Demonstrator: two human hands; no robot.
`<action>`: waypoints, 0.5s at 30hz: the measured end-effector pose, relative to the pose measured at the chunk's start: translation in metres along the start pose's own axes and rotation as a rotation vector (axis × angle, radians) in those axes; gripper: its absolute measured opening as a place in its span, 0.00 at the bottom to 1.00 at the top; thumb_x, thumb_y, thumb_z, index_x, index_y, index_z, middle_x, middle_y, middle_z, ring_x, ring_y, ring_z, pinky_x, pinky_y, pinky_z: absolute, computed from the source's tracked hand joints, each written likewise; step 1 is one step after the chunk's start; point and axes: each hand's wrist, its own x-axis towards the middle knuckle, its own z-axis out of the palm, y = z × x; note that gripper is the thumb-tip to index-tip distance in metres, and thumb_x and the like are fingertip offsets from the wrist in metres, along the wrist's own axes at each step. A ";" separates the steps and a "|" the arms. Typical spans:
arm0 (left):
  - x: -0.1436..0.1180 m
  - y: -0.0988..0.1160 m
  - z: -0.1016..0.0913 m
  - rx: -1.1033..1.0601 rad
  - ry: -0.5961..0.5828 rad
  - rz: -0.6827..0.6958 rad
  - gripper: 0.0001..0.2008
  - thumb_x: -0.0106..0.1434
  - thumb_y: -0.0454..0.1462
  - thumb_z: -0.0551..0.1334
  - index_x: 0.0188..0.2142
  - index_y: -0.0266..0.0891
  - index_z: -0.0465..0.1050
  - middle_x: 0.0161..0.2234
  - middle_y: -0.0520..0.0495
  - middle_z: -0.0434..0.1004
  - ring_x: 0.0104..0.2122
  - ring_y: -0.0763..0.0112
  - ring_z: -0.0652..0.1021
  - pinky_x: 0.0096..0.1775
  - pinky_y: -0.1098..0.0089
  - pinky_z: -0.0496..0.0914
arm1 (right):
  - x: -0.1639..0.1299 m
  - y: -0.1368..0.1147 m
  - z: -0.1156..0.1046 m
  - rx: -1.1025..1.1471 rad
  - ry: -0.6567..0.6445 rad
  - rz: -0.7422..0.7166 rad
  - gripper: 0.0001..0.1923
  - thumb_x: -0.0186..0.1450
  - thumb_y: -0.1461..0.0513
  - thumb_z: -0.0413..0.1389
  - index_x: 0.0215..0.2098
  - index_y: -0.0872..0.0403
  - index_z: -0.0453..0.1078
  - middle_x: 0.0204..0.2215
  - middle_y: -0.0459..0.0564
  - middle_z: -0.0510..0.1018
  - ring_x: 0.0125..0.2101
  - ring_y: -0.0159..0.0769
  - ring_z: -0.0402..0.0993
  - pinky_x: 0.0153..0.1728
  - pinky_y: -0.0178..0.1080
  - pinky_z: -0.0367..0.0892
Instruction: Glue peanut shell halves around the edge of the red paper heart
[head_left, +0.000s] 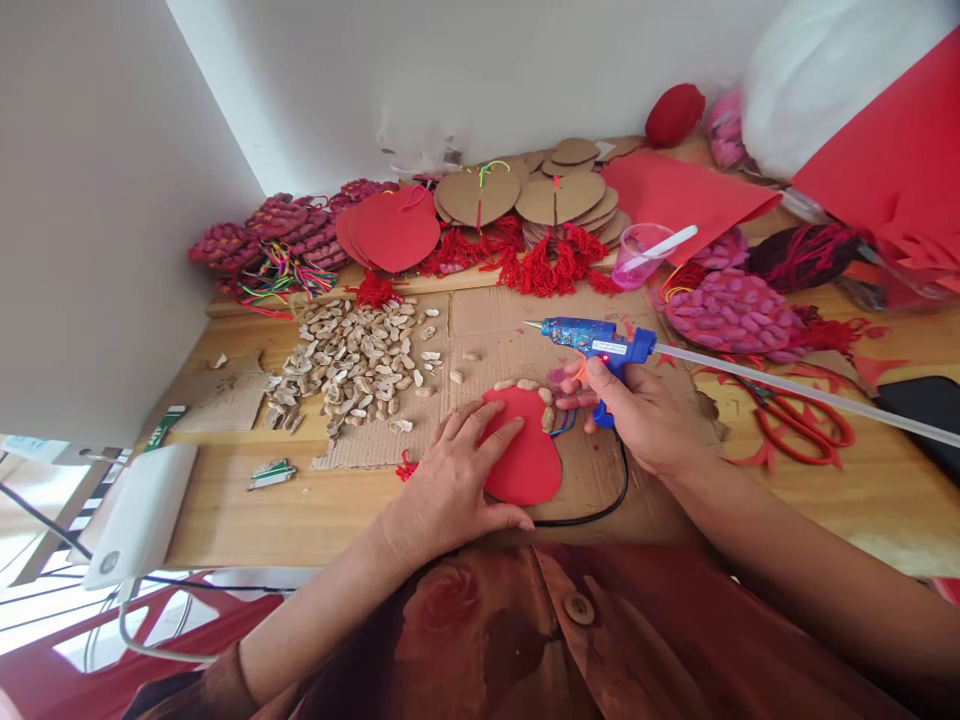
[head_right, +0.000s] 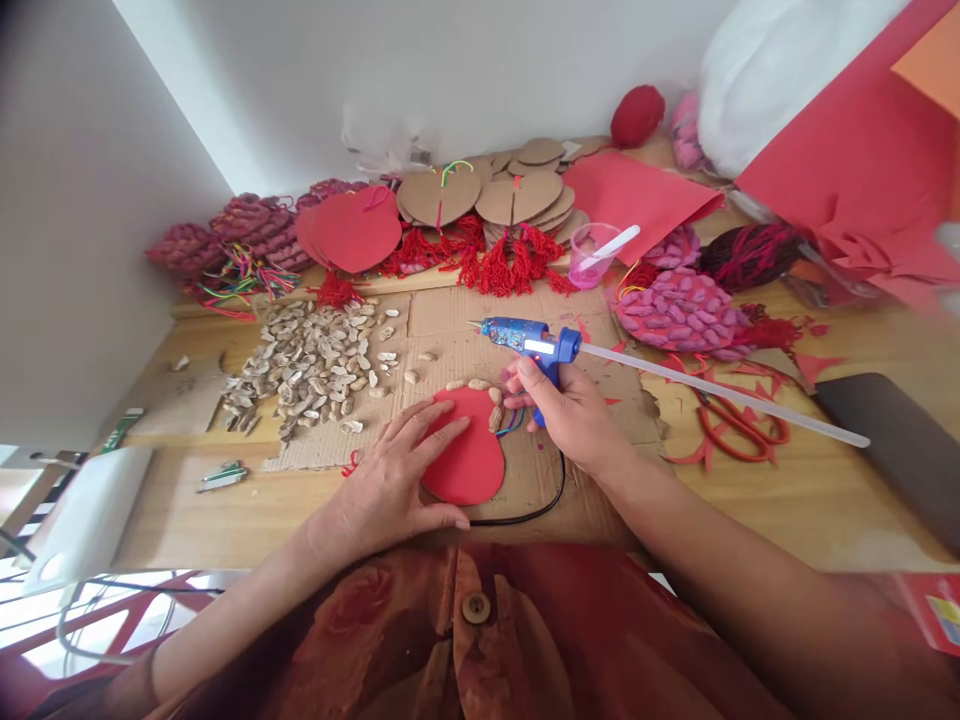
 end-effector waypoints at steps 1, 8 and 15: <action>0.000 0.001 0.001 0.008 -0.002 0.000 0.50 0.55 0.60 0.71 0.68 0.38 0.62 0.68 0.30 0.61 0.68 0.39 0.61 0.65 0.37 0.62 | -0.001 -0.001 0.000 -0.014 -0.003 0.003 0.25 0.65 0.39 0.60 0.39 0.52 0.73 0.37 0.52 0.83 0.31 0.38 0.85 0.16 0.29 0.69; 0.009 -0.009 -0.009 0.012 -0.071 0.053 0.33 0.66 0.44 0.68 0.68 0.40 0.64 0.67 0.35 0.65 0.68 0.47 0.64 0.66 0.43 0.64 | -0.003 -0.004 -0.003 -0.074 -0.011 -0.022 0.24 0.67 0.40 0.58 0.40 0.52 0.74 0.34 0.49 0.82 0.28 0.36 0.83 0.14 0.29 0.66; 0.011 -0.012 -0.019 -0.010 -0.133 0.090 0.20 0.69 0.37 0.64 0.60 0.48 0.75 0.68 0.41 0.65 0.69 0.48 0.62 0.66 0.43 0.64 | 0.010 0.004 -0.004 -0.127 -0.073 -0.177 0.23 0.69 0.40 0.55 0.41 0.48 0.78 0.38 0.49 0.84 0.28 0.34 0.80 0.31 0.38 0.78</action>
